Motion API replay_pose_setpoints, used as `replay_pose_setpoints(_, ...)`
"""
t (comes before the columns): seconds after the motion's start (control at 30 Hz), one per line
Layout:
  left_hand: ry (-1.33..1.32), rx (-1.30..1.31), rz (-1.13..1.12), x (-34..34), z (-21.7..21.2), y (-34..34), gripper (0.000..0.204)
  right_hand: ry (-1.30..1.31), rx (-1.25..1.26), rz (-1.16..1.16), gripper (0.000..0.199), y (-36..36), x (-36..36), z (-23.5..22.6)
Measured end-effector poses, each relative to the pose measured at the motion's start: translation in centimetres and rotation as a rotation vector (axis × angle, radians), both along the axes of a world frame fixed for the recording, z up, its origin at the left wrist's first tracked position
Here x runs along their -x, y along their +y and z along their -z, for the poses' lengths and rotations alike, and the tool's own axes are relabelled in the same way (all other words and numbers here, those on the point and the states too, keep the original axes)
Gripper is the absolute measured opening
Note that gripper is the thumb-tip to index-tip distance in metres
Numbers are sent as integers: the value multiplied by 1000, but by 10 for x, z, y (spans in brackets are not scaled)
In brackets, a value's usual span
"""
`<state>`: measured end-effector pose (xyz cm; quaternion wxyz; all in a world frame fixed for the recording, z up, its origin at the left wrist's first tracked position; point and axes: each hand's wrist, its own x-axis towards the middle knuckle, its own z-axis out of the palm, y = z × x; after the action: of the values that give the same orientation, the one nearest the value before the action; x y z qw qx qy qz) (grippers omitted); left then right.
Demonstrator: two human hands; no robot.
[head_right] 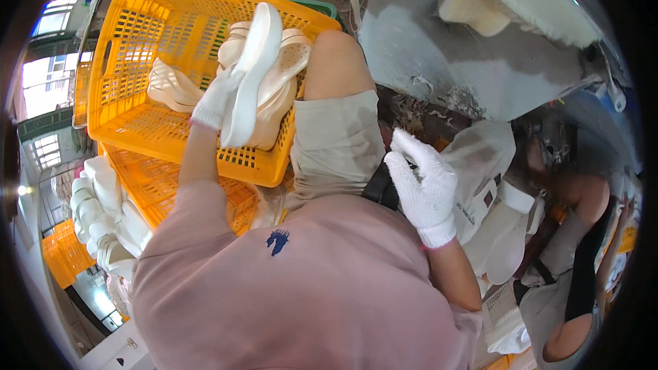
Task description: The person sits on the floor and repeatedly scrubs white slipper soles against a fixed abrasive surface, then places them into a yellow basket. The person handles the slippers one at a time, rubbing the soles and occasionally flipping them over.
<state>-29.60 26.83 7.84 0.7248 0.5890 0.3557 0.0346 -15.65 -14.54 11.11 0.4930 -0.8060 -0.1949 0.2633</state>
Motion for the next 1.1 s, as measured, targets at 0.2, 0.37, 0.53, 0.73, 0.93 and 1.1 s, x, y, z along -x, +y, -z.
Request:
replay_pose_setpoints(0.2, -151, -619, 794, -51, -58, -153, 40, 24, -106, -210, 57, -37, -38, -38)
replay_pose_setpoints(0.37, -310, -724, 153, -167, -4, -249, 64, -270, 63, 756, 39, -116, -37, -71)
replay_pose_setpoints(0.53, -106, 967, 150, -251, 4, -353, 39, -126, 281, 680, 53, -90, -1, -64)
replay_pose_setpoints(0.73, -332, 964, 252, -348, 27, -337, 37, -628, 154, 540, 36, -60, -96, -49)
replay_pose_setpoints(0.93, 324, -582, 675, -325, 37, -204, 76, -731, 243, 435, 24, -36, -220, -15)
replay_pose_setpoints(1.1, -227, 79, 546, -258, 23, -242, 43, -618, 326, 395, 28, -31, -229, -5)
